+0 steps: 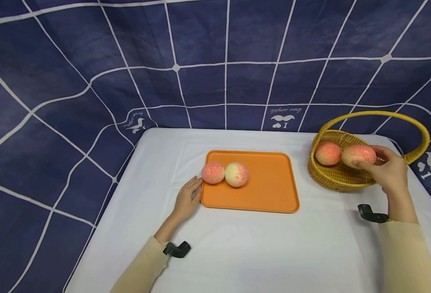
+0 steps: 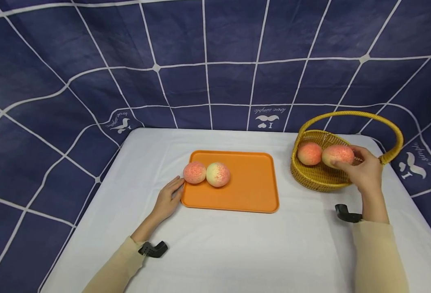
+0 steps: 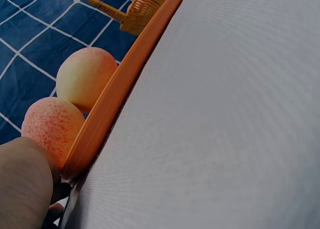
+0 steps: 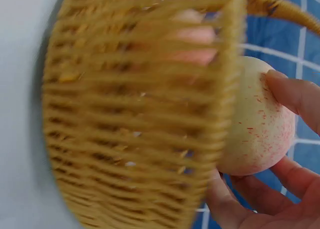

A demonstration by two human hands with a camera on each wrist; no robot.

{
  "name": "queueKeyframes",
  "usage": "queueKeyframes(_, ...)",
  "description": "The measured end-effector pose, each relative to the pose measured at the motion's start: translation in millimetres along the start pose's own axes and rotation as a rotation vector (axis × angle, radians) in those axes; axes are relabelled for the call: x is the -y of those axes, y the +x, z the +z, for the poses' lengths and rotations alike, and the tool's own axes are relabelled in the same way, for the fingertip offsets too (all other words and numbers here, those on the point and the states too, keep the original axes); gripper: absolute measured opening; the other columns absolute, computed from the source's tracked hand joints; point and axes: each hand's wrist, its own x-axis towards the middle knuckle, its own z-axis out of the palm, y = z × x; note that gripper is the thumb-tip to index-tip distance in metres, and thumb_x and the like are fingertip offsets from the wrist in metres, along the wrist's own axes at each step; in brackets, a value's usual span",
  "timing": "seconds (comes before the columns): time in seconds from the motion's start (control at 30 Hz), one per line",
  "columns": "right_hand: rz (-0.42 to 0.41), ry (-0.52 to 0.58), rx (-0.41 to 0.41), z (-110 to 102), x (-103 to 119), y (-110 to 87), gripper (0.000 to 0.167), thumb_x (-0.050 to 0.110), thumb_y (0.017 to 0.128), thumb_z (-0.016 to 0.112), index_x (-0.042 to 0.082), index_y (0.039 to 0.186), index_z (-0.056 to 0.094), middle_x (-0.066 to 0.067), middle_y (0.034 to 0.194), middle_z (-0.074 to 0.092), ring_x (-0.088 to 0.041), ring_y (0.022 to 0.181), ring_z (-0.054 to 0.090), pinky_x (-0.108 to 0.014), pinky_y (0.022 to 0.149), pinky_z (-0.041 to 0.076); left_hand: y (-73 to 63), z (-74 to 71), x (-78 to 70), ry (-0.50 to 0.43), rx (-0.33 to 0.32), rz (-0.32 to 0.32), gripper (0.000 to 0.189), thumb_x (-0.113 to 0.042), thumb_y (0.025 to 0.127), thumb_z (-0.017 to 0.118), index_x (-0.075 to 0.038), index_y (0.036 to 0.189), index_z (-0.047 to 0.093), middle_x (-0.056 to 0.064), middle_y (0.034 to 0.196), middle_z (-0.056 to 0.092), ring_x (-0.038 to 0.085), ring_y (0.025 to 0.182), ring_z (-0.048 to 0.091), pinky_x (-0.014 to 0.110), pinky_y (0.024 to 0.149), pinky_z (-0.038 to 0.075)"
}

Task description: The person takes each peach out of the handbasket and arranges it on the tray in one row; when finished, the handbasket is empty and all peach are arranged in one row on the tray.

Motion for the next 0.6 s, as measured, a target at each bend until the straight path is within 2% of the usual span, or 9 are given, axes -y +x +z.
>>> queueKeyframes(0.03, -0.007, 0.014, 0.002, -0.7, 2.4, -4.2, 0.081, 0.041, 0.084, 0.074, 0.007, 0.149, 0.04, -0.014, 0.138, 0.046, 0.005, 0.087, 0.042, -0.001, 0.064, 0.04, 0.2, 0.0, -0.4, -0.001, 0.001, -0.001, 0.039, -0.008, 0.096, 0.057, 0.006, 0.133, 0.056, 0.018, 0.137, 0.058, 0.036, 0.136, 0.046, 0.054, 0.115, 0.033)
queueKeyframes(0.17, -0.058, 0.064, 0.009, 0.1, 11.6, -22.3, 0.077, 0.033, 0.085, 0.076, 0.01, 0.149, 0.04, -0.003, 0.134, 0.049, 0.012, 0.087, 0.042, 0.003, 0.068, 0.041, 0.1, 0.0, -1.2, 0.003, 0.003, -0.009, 0.04, -0.009, 0.096, 0.057, 0.006, 0.133, 0.056, 0.018, 0.138, 0.058, 0.036, 0.137, 0.045, 0.055, 0.115, 0.033)
queueKeyframes(0.3, -0.128, 0.119, 0.022, 4.9, 23.8, -36.7, 0.073, 0.021, 0.084, 0.078, 0.01, 0.147, 0.044, 0.008, 0.126, 0.052, 0.012, 0.092, 0.044, 0.003, 0.072, 0.042, 0.0, -0.1, -0.8, 0.008, 0.007, -0.018, 0.04, -0.009, 0.096, 0.057, 0.005, 0.133, 0.056, 0.018, 0.138, 0.057, 0.036, 0.137, 0.045, 0.055, 0.115, 0.032)
queueKeyframes(0.43, -0.205, 0.138, 0.057, 13.9, 37.2, -44.3, 0.071, 0.015, 0.082, 0.079, 0.009, 0.144, 0.047, 0.019, 0.118, 0.05, 0.011, 0.095, 0.045, 0.003, 0.074, 0.042, 0.6, -0.1, -0.8, 0.008, 0.008, -0.021, 0.04, -0.009, 0.096, 0.056, 0.005, 0.134, 0.055, 0.018, 0.138, 0.057, 0.035, 0.137, 0.045, 0.055, 0.115, 0.032)
queueKeyframes(0.6, -0.339, 0.177, 0.115, 33.4, 52.6, -47.5, 0.068, 0.006, 0.078, 0.081, 0.0, 0.138, 0.051, 0.029, 0.11, 0.049, 0.01, 0.095, 0.049, 0.001, 0.075, 0.044, 1.2, 0.2, 0.0, 0.008, 0.001, -0.011, 0.04, -0.009, 0.096, 0.056, 0.005, 0.133, 0.056, 0.018, 0.138, 0.058, 0.036, 0.136, 0.046, 0.056, 0.114, 0.033)
